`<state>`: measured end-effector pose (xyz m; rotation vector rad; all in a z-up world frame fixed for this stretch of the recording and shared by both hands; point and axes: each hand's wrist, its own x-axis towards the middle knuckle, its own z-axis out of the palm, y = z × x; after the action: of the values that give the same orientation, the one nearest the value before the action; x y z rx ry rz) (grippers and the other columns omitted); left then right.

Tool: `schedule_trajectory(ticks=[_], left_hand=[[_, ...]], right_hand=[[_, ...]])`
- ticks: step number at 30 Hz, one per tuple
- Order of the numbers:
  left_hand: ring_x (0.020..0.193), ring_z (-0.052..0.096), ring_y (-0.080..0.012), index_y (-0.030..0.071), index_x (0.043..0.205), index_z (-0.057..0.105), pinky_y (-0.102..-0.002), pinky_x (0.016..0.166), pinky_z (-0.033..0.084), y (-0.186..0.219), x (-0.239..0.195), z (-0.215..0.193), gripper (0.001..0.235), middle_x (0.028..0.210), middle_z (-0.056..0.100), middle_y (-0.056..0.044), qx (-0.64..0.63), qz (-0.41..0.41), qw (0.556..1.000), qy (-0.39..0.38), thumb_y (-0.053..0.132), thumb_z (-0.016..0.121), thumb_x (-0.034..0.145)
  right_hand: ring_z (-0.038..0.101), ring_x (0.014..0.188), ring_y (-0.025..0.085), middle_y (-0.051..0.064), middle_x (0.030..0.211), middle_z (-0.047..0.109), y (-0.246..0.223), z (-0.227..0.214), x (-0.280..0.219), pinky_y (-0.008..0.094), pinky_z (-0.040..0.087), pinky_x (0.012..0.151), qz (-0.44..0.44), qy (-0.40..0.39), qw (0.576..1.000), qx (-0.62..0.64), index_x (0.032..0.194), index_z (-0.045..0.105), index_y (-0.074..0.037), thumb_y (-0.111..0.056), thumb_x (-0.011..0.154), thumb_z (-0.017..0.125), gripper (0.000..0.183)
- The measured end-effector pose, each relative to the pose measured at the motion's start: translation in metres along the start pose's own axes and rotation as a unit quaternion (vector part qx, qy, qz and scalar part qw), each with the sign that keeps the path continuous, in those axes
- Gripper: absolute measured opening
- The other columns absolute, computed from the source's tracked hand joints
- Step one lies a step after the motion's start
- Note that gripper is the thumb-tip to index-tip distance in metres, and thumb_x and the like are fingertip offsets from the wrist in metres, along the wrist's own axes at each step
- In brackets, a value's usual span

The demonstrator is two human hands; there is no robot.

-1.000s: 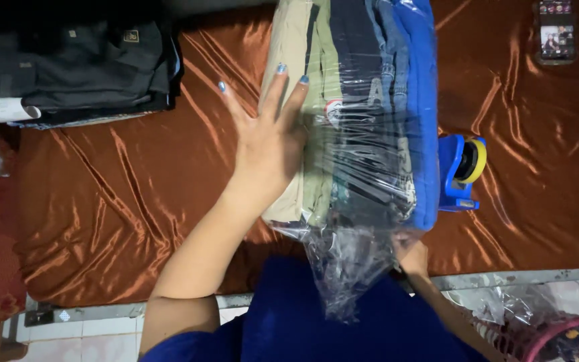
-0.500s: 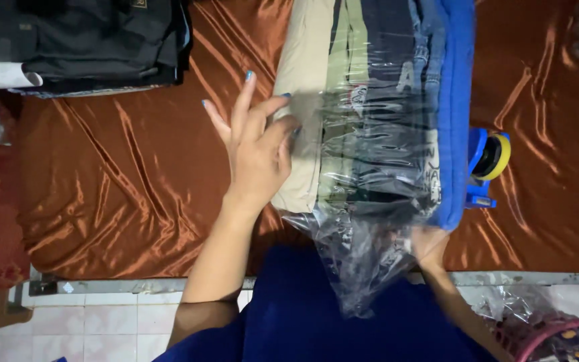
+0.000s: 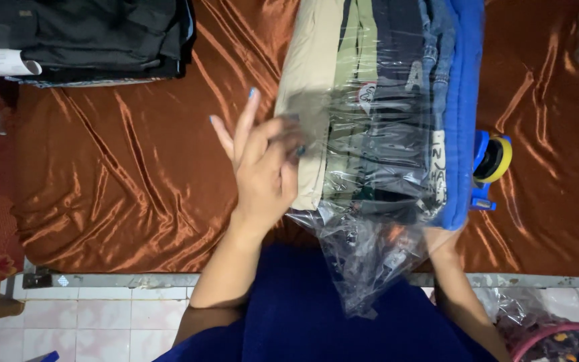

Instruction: The recorder is wrapping a stack of folded clothes in plastic film and securing it with tape and a paper label.

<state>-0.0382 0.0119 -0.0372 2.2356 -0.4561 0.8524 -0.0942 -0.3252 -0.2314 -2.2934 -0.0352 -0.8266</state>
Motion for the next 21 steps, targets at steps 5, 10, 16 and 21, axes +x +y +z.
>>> schedule_trajectory(ticks=[5,10,16,21], left_hand=[[0.15,0.042,-0.0363,0.014,0.092,0.076,-0.067,0.129,-0.001,0.027,-0.013,-0.017,0.012,0.115,0.07,-0.003,-0.061,0.024,0.998,0.0,0.008,0.066,0.093],[0.142,0.05,-0.0379,0.013,0.093,0.076,-0.068,0.128,0.005,0.053,-0.03,-0.022,0.006,0.11,0.071,-0.003,-0.08,0.077,0.994,0.002,0.013,0.07,0.094],[0.124,0.061,-0.0336,0.013,0.092,0.076,-0.063,0.124,0.019,0.068,-0.045,-0.053,0.004,0.109,0.071,0.0,-0.092,0.141,0.986,0.009,0.017,0.077,0.091],[0.119,0.063,-0.0316,0.015,0.091,0.077,-0.059,0.12,0.028,0.061,-0.052,-0.072,0.003,0.109,0.07,0.001,-0.13,0.136,0.982,-0.035,0.015,0.076,0.088]], right_hand=[[0.064,0.1,0.02,0.01,0.112,0.066,0.032,-0.047,0.019,0.032,0.052,0.092,0.075,0.133,0.984,0.09,0.114,0.067,0.002,0.007,0.106,0.065,0.01],[0.067,0.1,0.033,0.018,0.108,0.067,-0.17,-0.092,0.102,0.04,0.055,0.086,-0.163,-0.002,0.984,0.076,0.107,0.061,0.0,0.004,0.091,0.072,0.021],[0.073,0.091,0.033,0.018,0.103,0.073,-0.227,-0.069,0.102,0.039,0.059,0.077,-0.26,-0.27,0.905,0.202,0.107,0.066,-0.002,-0.002,0.08,0.077,0.03],[0.078,0.076,0.021,0.009,0.087,0.077,-0.194,-0.097,0.077,0.031,0.061,0.066,-0.149,-0.395,0.85,0.314,0.098,0.074,-0.005,-0.006,0.084,0.079,0.015]])
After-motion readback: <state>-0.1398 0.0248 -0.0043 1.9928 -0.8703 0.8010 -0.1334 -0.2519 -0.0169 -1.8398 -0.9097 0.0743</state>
